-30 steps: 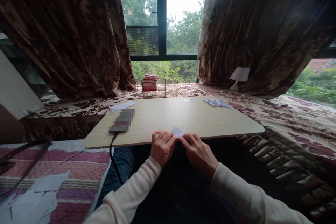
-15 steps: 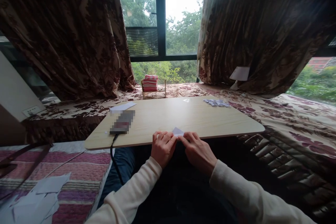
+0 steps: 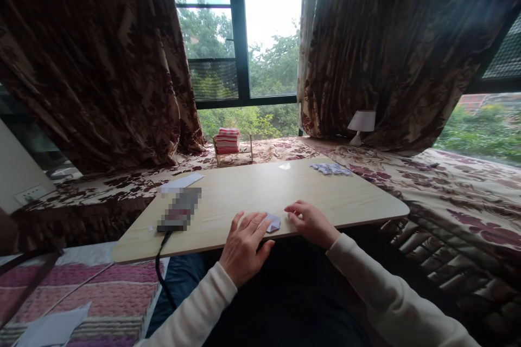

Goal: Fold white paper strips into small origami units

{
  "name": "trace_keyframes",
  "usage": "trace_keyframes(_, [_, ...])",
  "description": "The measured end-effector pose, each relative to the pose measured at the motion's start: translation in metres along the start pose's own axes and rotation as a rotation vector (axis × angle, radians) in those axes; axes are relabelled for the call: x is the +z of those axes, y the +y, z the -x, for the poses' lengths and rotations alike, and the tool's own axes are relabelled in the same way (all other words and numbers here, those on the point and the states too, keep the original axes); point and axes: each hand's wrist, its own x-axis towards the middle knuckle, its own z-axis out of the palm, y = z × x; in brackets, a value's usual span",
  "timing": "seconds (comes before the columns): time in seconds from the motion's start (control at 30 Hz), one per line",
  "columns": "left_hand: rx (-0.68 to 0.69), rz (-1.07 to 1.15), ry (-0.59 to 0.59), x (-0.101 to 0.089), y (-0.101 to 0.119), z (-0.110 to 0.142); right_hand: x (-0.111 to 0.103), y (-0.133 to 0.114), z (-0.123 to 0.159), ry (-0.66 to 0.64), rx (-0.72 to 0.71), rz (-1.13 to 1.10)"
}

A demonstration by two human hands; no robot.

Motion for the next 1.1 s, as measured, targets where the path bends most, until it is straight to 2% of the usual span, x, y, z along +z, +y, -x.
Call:
trace_keyframes(0.1, [-0.009,-0.006,-0.117,0.0,-0.005,-0.006,0.002,-0.005,-0.009,-0.027,0.007,0.02])
trace_keyframes(0.27, [-0.06,-0.021,-0.109,0.005,-0.001,-0.002,0.007,-0.021,-0.004,-0.028,0.033,0.07])
trace_keyframes(0.4, [-0.113,0.005,-0.136,0.002,0.007,0.002,0.012,-0.029,0.007,0.014,0.04,0.163])
trace_keyframes(0.57, [-0.144,0.022,-0.19,-0.001,0.013,0.004,0.014,-0.029,0.009,-0.005,0.024,0.225])
trace_keyframes(0.9, [-0.142,-0.005,-0.24,-0.002,0.008,0.005,0.009,-0.025,-0.008,-0.163,0.039,0.124])
trace_keyframes(1.1, [-0.136,0.02,-0.236,-0.004,0.007,0.003,0.01,-0.021,-0.013,-0.173,0.03,0.076])
